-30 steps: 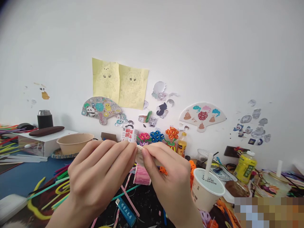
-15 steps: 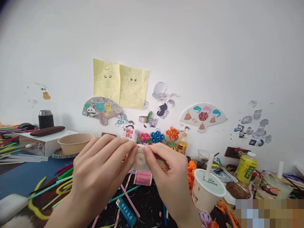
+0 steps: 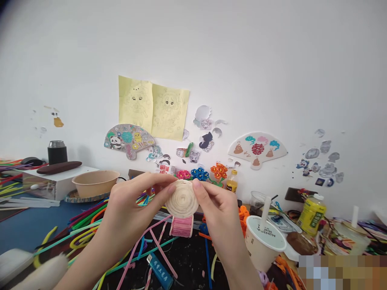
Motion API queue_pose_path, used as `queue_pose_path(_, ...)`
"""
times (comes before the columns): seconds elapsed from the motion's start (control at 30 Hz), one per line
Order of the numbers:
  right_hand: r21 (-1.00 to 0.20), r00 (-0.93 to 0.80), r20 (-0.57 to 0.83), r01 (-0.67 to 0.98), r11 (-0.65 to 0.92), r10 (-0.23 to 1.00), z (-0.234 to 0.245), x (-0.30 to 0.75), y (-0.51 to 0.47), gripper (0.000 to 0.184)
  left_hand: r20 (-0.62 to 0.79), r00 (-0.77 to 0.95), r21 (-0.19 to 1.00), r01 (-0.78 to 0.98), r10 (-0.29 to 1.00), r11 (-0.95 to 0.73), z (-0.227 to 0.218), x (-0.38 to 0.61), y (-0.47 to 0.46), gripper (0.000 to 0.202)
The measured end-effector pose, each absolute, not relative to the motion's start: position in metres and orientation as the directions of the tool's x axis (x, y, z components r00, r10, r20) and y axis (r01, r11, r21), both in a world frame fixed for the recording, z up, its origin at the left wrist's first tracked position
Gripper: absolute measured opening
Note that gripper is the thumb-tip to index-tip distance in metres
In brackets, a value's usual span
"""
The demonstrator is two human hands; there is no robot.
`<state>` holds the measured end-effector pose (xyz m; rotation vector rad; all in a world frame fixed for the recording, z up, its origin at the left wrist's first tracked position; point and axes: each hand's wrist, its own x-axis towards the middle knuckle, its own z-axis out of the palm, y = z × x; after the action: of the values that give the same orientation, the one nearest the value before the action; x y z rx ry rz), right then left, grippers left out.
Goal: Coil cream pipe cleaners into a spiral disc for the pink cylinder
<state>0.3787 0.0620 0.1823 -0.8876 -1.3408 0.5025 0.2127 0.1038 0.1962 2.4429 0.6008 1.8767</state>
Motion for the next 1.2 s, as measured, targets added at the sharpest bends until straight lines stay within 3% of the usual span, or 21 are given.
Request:
queue_pose_path(0.27, -0.845, 0.187, 0.535, 0.139, 0.517, 0.824, 0.1885, 0.3778, 0.0572, 0.02, 0.945, 0.256, 0.114, 0.327, 0.204, -0.938, 0.1935, 0.2135, 0.1063, 0.015)
queue_pose_path(0.43, -0.818, 0.241, 0.574, 0.184, 0.544, 0.782, 0.1869, 0.3747, 0.0584, 0.015, 0.951, 0.288, 0.01, 0.337, 0.113, -0.941, 0.1898, 0.2161, 0.1081, 0.013)
queue_pose_path(0.7, -0.724, 0.228, 0.688, 0.288, 0.627, 0.689, 0.1871, 0.3724, 0.0552, 0.013, 0.913, 0.385, -0.009, 0.354, 0.137, -0.935, 0.1928, 0.2132, 0.1033, 0.014)
queue_pose_path(0.9, -0.69, 0.235, 0.719, 0.35, 0.634, 0.654, 0.1857, 0.3721, 0.0537, 0.014, 0.878, 0.47, -0.094, 0.354, 0.09, -0.931, 0.1944, 0.2099, 0.1035, 0.017)
queue_pose_path(1.0, -0.688, 0.244, 0.722, 0.362, 0.63, 0.648, 0.186, 0.3718, 0.0528, 0.013, 0.896, 0.43, -0.051, 0.343, 0.109, -0.938, 0.195, 0.2105, 0.1025, 0.016)
queue_pose_path(1.2, -0.758, 0.251, 0.649, 0.29, 0.584, 0.718, 0.1877, 0.3712, 0.0513, 0.012, 0.922, 0.286, 0.183, 0.276, 0.262, -0.944, 0.1966, 0.2114, 0.1038, 0.006)
